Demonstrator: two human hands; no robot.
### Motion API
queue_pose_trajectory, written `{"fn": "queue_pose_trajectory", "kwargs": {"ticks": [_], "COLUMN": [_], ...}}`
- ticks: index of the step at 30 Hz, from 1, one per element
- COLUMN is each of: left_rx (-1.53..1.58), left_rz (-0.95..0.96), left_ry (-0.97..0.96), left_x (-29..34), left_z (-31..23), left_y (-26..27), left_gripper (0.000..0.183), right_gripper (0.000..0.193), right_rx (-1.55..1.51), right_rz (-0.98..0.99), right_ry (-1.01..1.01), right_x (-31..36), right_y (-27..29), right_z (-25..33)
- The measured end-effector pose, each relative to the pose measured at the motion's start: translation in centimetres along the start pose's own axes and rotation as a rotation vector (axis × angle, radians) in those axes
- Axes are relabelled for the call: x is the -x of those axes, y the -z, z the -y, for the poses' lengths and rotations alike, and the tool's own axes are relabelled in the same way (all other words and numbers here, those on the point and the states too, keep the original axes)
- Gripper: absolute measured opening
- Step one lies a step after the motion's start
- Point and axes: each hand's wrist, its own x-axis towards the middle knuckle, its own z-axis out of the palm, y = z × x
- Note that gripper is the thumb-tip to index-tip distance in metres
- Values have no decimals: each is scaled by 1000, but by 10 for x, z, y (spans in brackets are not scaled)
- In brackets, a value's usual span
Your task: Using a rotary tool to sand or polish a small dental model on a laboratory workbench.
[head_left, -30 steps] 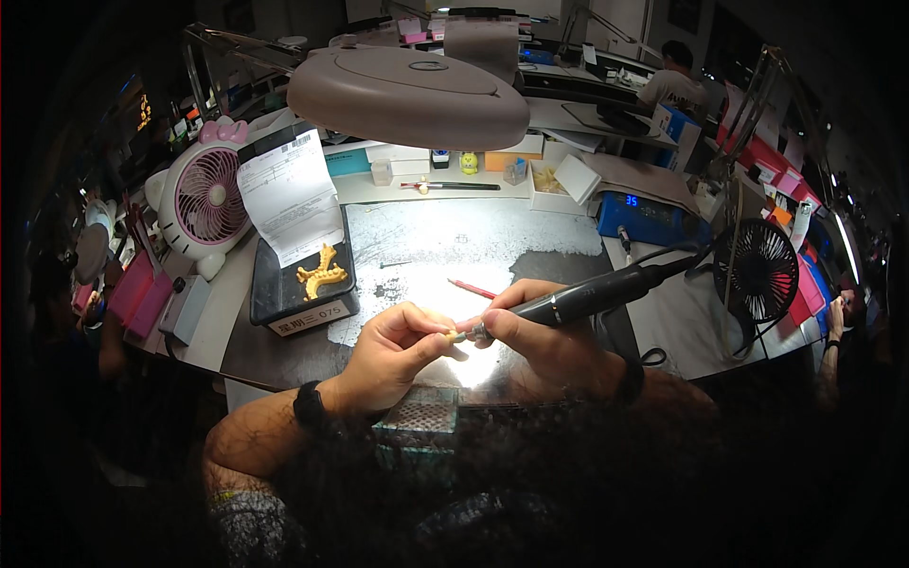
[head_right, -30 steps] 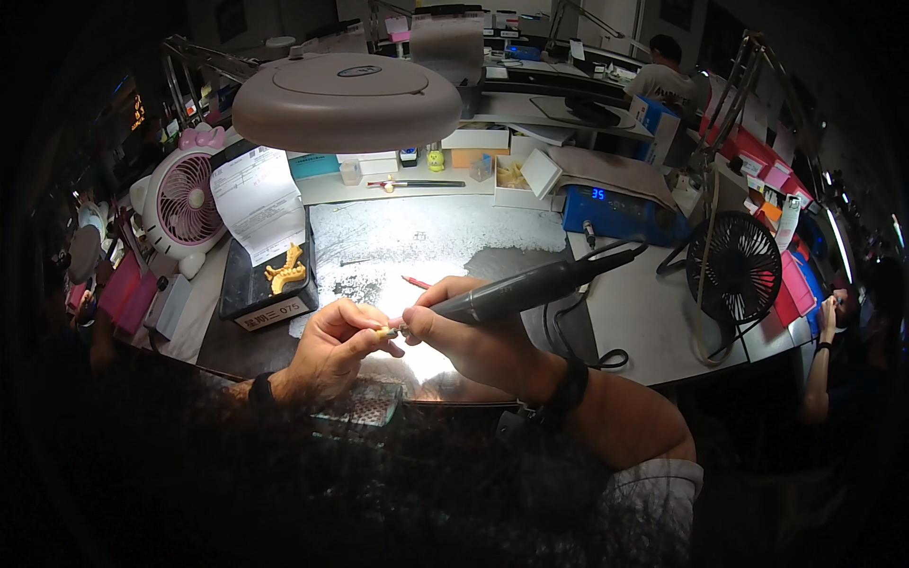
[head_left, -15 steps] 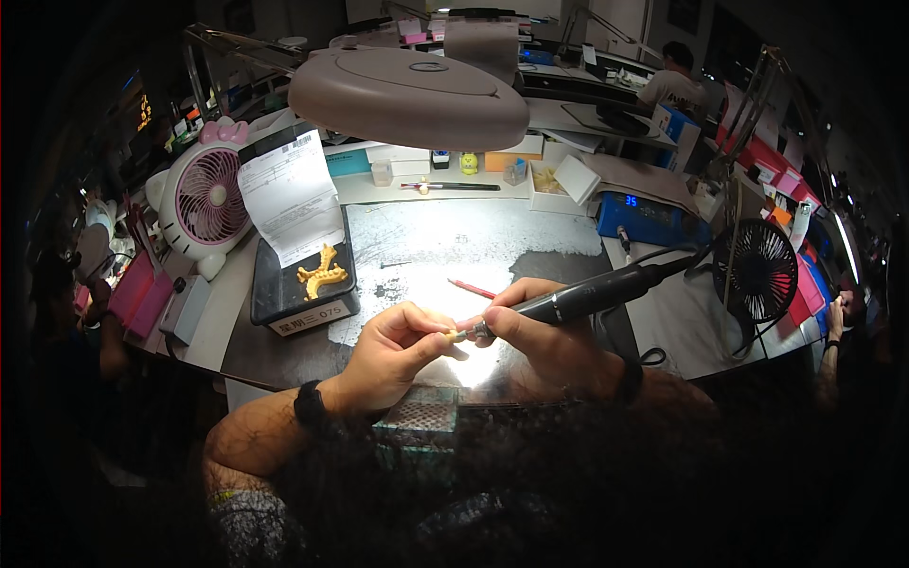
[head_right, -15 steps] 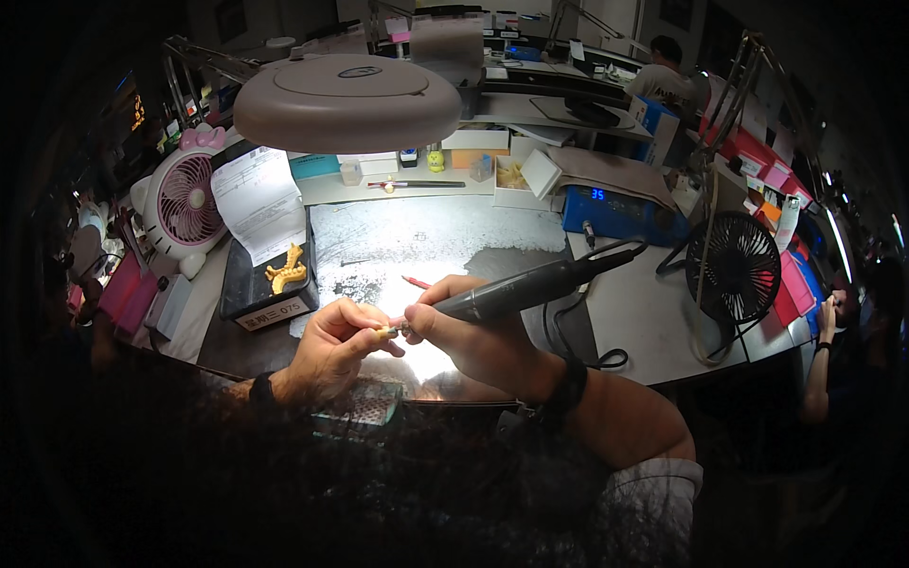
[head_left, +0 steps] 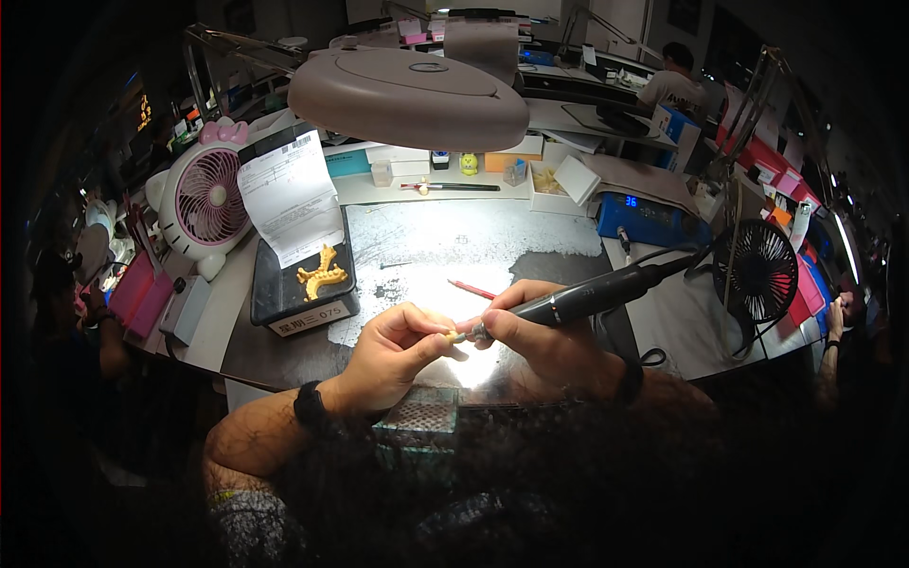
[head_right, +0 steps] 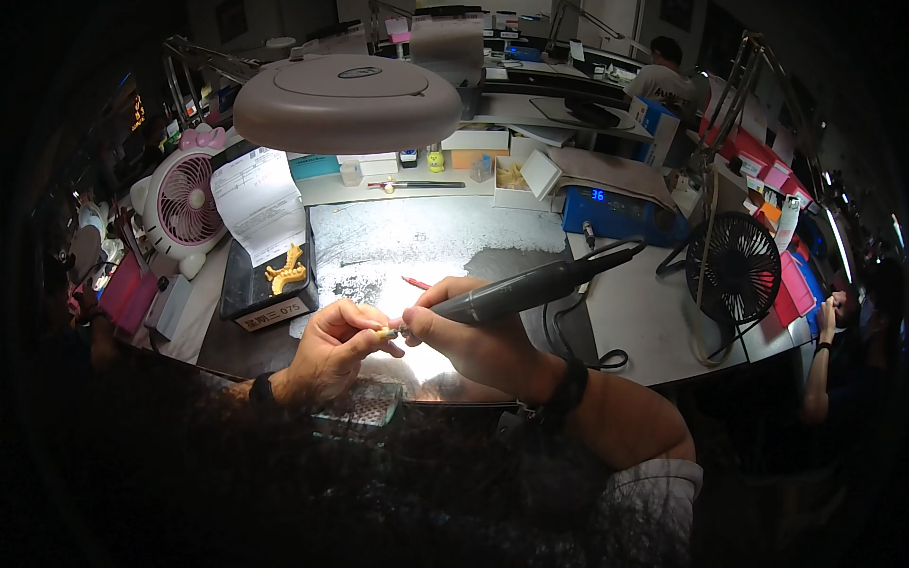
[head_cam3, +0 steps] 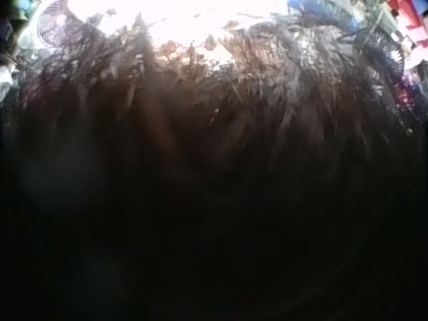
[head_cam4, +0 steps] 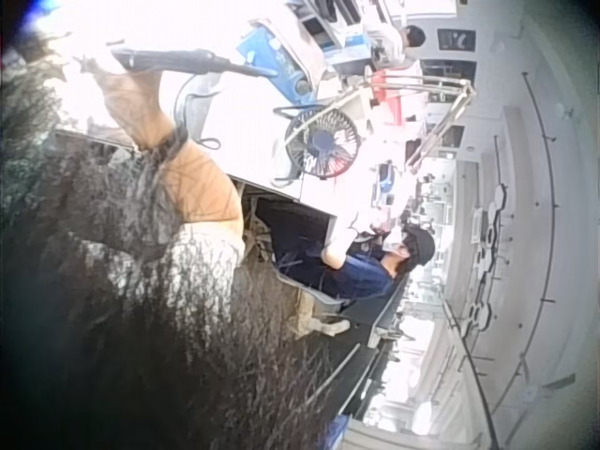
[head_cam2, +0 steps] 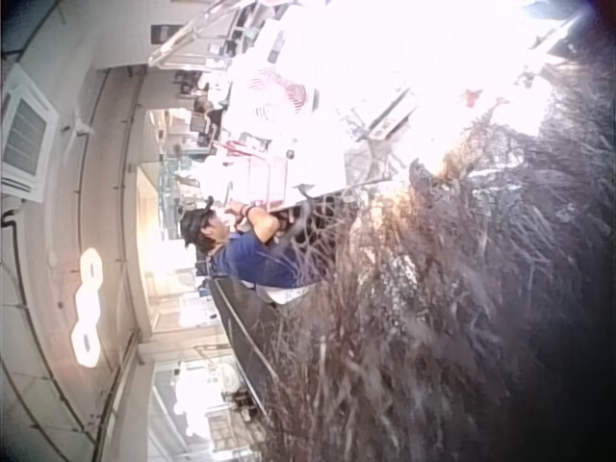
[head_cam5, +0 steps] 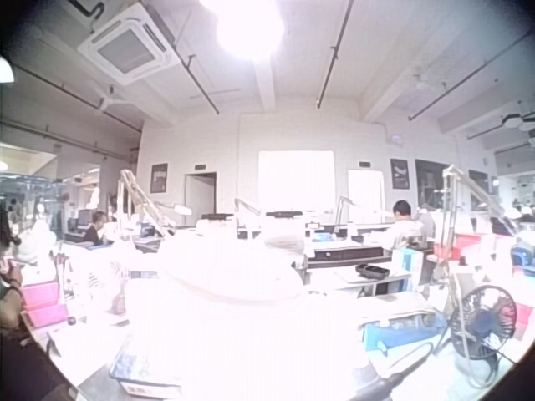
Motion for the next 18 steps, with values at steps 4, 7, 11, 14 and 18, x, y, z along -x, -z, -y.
{"fn": "queue_pose_trajectory", "kwargs": {"ticks": [4,7,11,14,18], "left_rx": [-3,-6,4,-3,6], "left_rz": [-16,-12,-3,-2,26], "left_ry": [16,9,3,-2,10], "left_x": [0,0,0,0,1], "left_z": [-1,-1,0,-1,-1], "left_y": [-1,-1,0,-1,3], "left_gripper": [6,6,6,6,6], "right_gripper": [14,15,15,15,15], "right_rx": [5,-2,-31,18,-24], "right_rz": [-16,-19,-30,-19,-22], "right_ry": [-10,-30,-29,-20,-20], "right_x": [1,1,1,2,2], "right_y": [-3,-2,-3,-2,-2], "right_z": [5,5,3,4,3]}}
